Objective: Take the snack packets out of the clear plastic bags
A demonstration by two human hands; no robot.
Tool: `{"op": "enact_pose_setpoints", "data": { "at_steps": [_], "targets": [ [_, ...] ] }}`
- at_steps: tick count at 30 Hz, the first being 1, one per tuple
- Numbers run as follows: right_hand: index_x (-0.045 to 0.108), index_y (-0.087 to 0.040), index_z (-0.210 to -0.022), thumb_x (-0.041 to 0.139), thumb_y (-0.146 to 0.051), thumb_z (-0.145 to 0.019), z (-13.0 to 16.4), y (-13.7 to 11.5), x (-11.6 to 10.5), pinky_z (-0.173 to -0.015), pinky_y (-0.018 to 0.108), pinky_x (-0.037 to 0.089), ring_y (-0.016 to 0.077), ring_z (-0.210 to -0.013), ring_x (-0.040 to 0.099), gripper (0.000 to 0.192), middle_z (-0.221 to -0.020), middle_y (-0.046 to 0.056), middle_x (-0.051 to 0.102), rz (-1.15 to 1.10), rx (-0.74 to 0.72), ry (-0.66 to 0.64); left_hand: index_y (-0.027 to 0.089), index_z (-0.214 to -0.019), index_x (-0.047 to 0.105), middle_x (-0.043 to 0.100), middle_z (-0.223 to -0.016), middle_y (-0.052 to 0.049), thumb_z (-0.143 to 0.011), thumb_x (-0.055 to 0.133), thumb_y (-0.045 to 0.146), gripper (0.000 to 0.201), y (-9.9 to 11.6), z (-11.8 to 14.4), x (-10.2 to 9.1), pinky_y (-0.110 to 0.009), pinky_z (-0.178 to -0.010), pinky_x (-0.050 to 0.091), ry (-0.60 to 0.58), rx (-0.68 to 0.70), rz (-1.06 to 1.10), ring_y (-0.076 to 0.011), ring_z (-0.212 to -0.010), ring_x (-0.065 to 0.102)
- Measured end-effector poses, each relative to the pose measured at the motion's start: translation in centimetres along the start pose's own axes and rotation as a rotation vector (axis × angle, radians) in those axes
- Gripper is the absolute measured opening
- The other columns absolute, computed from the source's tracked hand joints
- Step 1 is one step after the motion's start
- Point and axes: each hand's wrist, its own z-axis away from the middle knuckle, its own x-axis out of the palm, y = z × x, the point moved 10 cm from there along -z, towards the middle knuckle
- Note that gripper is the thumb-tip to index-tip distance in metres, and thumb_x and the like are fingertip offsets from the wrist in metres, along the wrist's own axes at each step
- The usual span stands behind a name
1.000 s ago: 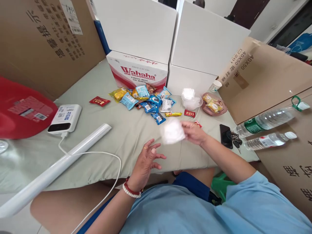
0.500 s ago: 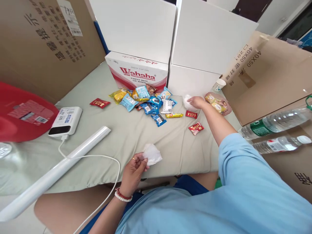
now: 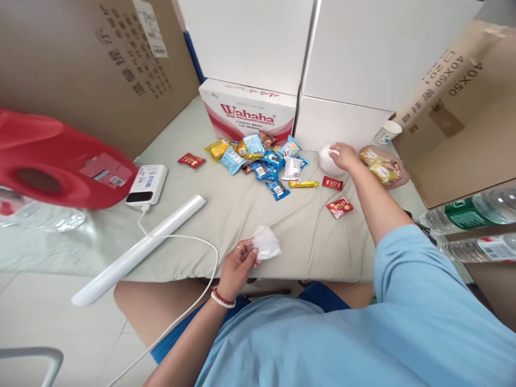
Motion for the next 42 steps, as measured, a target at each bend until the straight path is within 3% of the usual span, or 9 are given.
{"op": "enact_pose_setpoints", "data": {
  "at_steps": [3,5,10,14,18,22,27,36,42],
  "targets": [
    [0.071,-0.012,-0.114,0.049,-0.020,-0.100,5.3,-2.4,-2.0,-0.122,0.049,0.026,0.0269,-0.141,0.040,0.027,-0.146,0.019,0.055,-0.081,-0.035,0.166,0.017,-0.101,0.061,0.064,-0.070,0.003,-0.072,0.078,0.055,0.050,0.1,-0.1,-0.2,-0.026,-0.056,0.049,0.032,-0.025,0.069,-0.0129,-0.057,0.060],
    [0.072,-0.019,-0.104,0.049,-0.027,-0.101,10.9,-4.3,-0.3,-0.108,0.045,0.045,0.0241,-0.118,0.059,0.025,-0.121,0.012,0.069,-0.171,-0.043,0.139,0.017,-0.098,0.063,0.062,-0.067,0.004,-0.072,0.078,0.055,0.048,0.1,0.0,0.0,-0.025,-0.054,0.046,0.043,-0.038,0.109,-0.0113,-0.054,0.057],
    [0.073,-0.024,-0.100,0.074,-0.058,-0.082,28.1,-10.2,14.3,-0.068,0.036,0.058,0.0210,-0.079,0.067,0.038,-0.093,0.004,0.072,-1.038,0.239,-0.728,0.016,-0.101,0.067,0.066,-0.076,0.000,-0.078,0.074,0.053,0.044,-0.2,0.7,2.2,-0.025,-0.056,0.049,-0.066,-0.059,0.100,-0.0113,-0.059,0.058],
    [0.068,-0.022,-0.080,0.084,-0.059,-0.071,32.6,-11.5,17.3,-0.061,0.029,0.053,0.0147,-0.063,0.058,0.041,-0.071,-0.002,0.065,-1.247,0.361,-0.670,0.017,-0.122,0.063,0.070,-0.104,-0.008,-0.082,0.071,0.047,0.050,1.3,1.6,1.3,-0.027,-0.060,0.052,0.038,0.114,-0.117,-0.0135,-0.070,0.061],
    [0.067,-0.023,-0.078,0.085,-0.058,-0.070,31.6,-9.8,16.4,-0.054,0.027,0.047,0.0131,-0.057,0.051,0.040,-0.064,-0.003,0.059,-1.261,0.451,-0.378,0.018,-0.118,0.059,0.063,-0.103,-0.005,-0.082,0.074,0.049,0.049,3.7,3.5,0.8,-0.025,-0.052,0.045,0.157,0.267,-0.343,-0.0076,-0.055,0.048],
    [0.069,-0.023,-0.080,0.086,-0.055,-0.071,32.0,-11.1,16.3,-0.058,0.029,0.049,0.0144,-0.060,0.054,0.038,-0.068,-0.002,0.063,-1.217,0.379,-0.450,0.020,-0.097,0.061,0.061,-0.085,0.001,-0.083,0.072,0.051,0.036,3.7,3.8,2.8,-0.026,-0.054,0.043,0.031,0.230,-0.370,-0.0077,-0.050,0.045],
    [0.069,-0.024,-0.080,0.083,-0.054,-0.072,30.3,-8.5,14.4,-0.060,0.029,0.048,0.0148,-0.063,0.054,0.035,-0.071,-0.002,0.063,-1.148,0.383,-0.307,0.021,-0.085,0.059,0.058,-0.073,0.003,-0.088,0.064,0.052,0.032,2.5,3.0,0.3,-0.026,-0.063,0.045,0.080,0.121,-0.108,-0.0123,-0.063,0.052],
    [0.065,-0.022,-0.099,0.058,-0.033,-0.090,12.2,-0.2,-5.7,-0.098,0.038,0.046,0.0227,-0.102,0.059,0.016,-0.105,0.007,0.067,-0.263,0.044,0.565,0.020,-0.086,0.064,0.062,-0.074,0.001,-0.073,0.080,0.062,0.047,-0.3,7.3,-7.7,-0.025,-0.063,0.049,0.187,-0.008,-0.046,-0.0139,-0.066,0.056],
    [0.069,-0.016,-0.103,0.048,-0.020,-0.097,3.1,2.4,-6.0,-0.111,0.049,0.031,0.0291,-0.124,0.044,0.022,-0.118,0.019,0.064,0.131,0.184,0.395,0.021,-0.085,0.066,0.064,-0.072,0.000,-0.076,0.079,0.062,0.044,-0.9,9.3,-7.8,-0.029,-0.069,0.056,0.187,-0.012,-0.061,-0.0184,-0.070,0.063]
  ]
}}
